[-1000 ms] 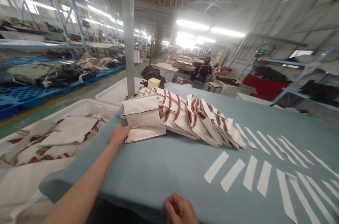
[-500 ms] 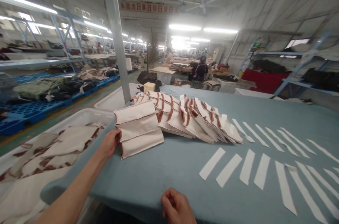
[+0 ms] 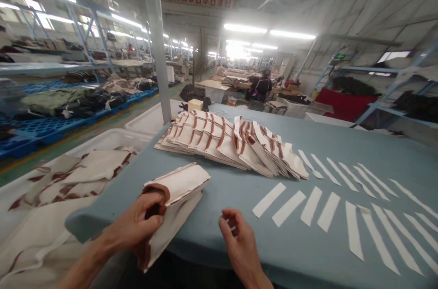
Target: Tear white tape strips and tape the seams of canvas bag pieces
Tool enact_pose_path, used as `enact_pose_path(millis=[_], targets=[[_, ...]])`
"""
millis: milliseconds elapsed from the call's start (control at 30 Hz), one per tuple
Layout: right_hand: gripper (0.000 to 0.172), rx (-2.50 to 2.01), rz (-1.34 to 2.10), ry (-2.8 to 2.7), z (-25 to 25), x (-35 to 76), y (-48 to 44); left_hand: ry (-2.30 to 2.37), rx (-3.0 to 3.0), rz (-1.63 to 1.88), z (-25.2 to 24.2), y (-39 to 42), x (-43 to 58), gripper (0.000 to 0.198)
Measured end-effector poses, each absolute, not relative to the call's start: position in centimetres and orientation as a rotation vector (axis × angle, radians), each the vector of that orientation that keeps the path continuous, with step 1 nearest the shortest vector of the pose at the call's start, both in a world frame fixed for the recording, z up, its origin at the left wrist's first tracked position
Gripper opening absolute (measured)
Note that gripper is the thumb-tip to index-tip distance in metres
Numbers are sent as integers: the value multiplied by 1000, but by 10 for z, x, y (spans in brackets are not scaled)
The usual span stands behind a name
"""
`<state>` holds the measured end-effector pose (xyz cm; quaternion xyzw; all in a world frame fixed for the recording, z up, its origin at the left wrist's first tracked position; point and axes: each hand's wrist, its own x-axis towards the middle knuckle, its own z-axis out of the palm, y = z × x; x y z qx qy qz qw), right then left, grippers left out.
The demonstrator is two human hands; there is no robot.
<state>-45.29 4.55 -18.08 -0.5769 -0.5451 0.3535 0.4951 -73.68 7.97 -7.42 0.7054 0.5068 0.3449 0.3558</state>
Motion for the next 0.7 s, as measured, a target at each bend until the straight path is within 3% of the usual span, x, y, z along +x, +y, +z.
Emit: enact_pose_path(millis=[67,167,500,600,700], targets=[[32,-1340,603,-1495,-151,-445,51,1223,1926,706,-66,65,-718,9],[43,-1094,401,-1763,-115,-440,64,1076,2131,532,-51,47,-694,7],[46,-774,540,-2305,-74,-453,103,941,2586,372,-58,33,-682,17],[33,-754,510,-2346,-70,-456,108,900,2584,336,-66,29,-685,19],[15,-800,443,-2420,-73,-455,103,948,2372,523,-78,25,-694,26]])
